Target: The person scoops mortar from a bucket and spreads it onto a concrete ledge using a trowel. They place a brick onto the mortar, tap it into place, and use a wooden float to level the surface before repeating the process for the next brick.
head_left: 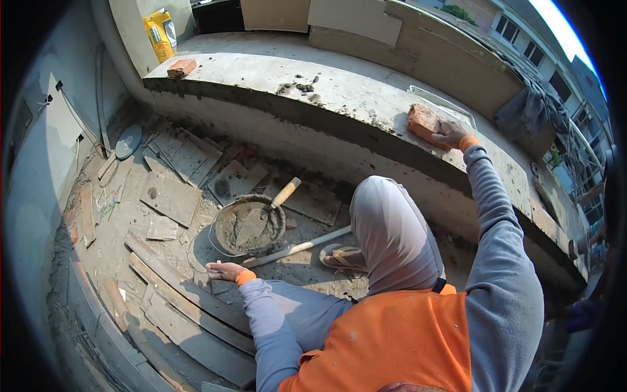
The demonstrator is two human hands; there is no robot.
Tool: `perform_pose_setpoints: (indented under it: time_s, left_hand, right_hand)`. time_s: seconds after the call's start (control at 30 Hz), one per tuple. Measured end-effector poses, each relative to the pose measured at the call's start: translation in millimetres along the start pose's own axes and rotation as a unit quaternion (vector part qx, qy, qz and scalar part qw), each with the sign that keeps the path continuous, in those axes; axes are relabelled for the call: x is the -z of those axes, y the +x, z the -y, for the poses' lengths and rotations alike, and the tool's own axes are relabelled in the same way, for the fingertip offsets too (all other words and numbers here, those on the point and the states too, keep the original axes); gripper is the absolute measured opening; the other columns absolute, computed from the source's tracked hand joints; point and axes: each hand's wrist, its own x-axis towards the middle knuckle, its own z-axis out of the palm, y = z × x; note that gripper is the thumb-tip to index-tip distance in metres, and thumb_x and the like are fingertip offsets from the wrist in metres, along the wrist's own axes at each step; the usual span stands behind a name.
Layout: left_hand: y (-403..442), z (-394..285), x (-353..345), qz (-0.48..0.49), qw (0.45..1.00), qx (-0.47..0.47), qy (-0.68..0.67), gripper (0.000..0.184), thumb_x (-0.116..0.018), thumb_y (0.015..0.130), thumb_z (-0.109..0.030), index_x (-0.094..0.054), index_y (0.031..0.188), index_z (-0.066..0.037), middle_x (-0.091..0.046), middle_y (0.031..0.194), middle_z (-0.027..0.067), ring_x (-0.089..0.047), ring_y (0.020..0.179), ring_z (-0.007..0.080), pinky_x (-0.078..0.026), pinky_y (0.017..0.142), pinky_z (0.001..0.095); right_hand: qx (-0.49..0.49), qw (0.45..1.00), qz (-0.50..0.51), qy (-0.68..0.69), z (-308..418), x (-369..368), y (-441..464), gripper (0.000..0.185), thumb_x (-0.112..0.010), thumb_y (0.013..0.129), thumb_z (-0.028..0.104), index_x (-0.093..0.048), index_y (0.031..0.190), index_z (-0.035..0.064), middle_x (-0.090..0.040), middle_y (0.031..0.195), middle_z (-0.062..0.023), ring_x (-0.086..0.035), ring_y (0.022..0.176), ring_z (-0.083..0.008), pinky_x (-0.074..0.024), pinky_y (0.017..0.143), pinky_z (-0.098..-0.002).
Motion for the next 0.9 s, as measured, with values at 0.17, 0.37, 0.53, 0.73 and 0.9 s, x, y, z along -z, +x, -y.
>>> perform_pose_setpoints:
  time_s: [0.17, 0.37, 0.53, 0.73, 0.9]
  left_hand:
    - [-11, -3, -4, 0.022, 1.0, -0.013, -0.017, 0.052, -0.039, 0.098, -0.046, -0.037, 0.124, 0.0, -0.046, 0.112, 0.0168, -0.048, 0.102, 0.0253, -0.038, 0.093, 0.0379]
    - [-26, -29, -5, 0.02, 0.999, -0.009, 0.035, 0.057, -0.038, 0.097, -0.05, -0.038, 0.12, 0.002, -0.047, 0.112, 0.0207, -0.048, 0.104, 0.0282, -0.038, 0.094, 0.0398]
    - [-4, -13, -6, 0.015, 0.995, -0.099, -0.022, 0.049, -0.041, 0.099, -0.04, -0.036, 0.122, 0.003, -0.043, 0.119, 0.0229, -0.047, 0.11, 0.029, -0.037, 0.096, 0.039]
    - [26, -101, 39, 0.013, 0.967, -0.251, -0.03, 0.05, -0.046, 0.098, -0.037, -0.036, 0.123, 0.004, -0.043, 0.12, 0.0193, -0.046, 0.11, 0.0248, -0.039, 0.096, 0.0379]
    - [68, -198, 139, 0.001, 0.931, -0.364, 0.015, 0.05, -0.058, 0.093, -0.03, -0.038, 0.121, 0.005, -0.048, 0.114, 0.0127, -0.049, 0.097, 0.017, -0.042, 0.087, 0.031]
  right_hand:
    - [0.046, 0.995, 0.079, 0.044, -6, 0, 4, 0.072, -0.057, 0.081, 0.054, -0.045, 0.135, 0.0074, -0.043, 0.138, -0.019, -0.037, 0.129, -0.0357, -0.0282, 0.108, -0.0404]
    - [0.02, 0.992, 0.081, 0.099, -16, 1, 18, 0.061, -0.058, 0.08, 0.056, -0.06, 0.122, 0.011, -0.059, 0.118, -0.0175, -0.052, 0.116, -0.0326, -0.0404, 0.097, -0.039]
    - [-0.046, 0.992, 0.075, 0.092, 7, 28, 22, 0.061, -0.057, 0.079, 0.059, -0.063, 0.115, 0.0091, -0.059, 0.117, -0.0169, -0.053, 0.113, -0.0322, -0.0414, 0.095, -0.0399]
    - [0.036, 0.991, -0.107, 0.067, 35, 18, 56, 0.062, -0.055, 0.083, 0.057, -0.052, 0.129, 0.0165, -0.048, 0.131, -0.0114, -0.044, 0.123, -0.0295, -0.0365, 0.098, -0.045]
    - [0.057, 0.996, -0.062, -0.015, 47, 2, 89, 0.054, -0.052, 0.087, 0.051, -0.047, 0.133, 0.0216, -0.048, 0.132, -0.0101, -0.046, 0.12, -0.0308, -0.0382, 0.097, -0.0457]
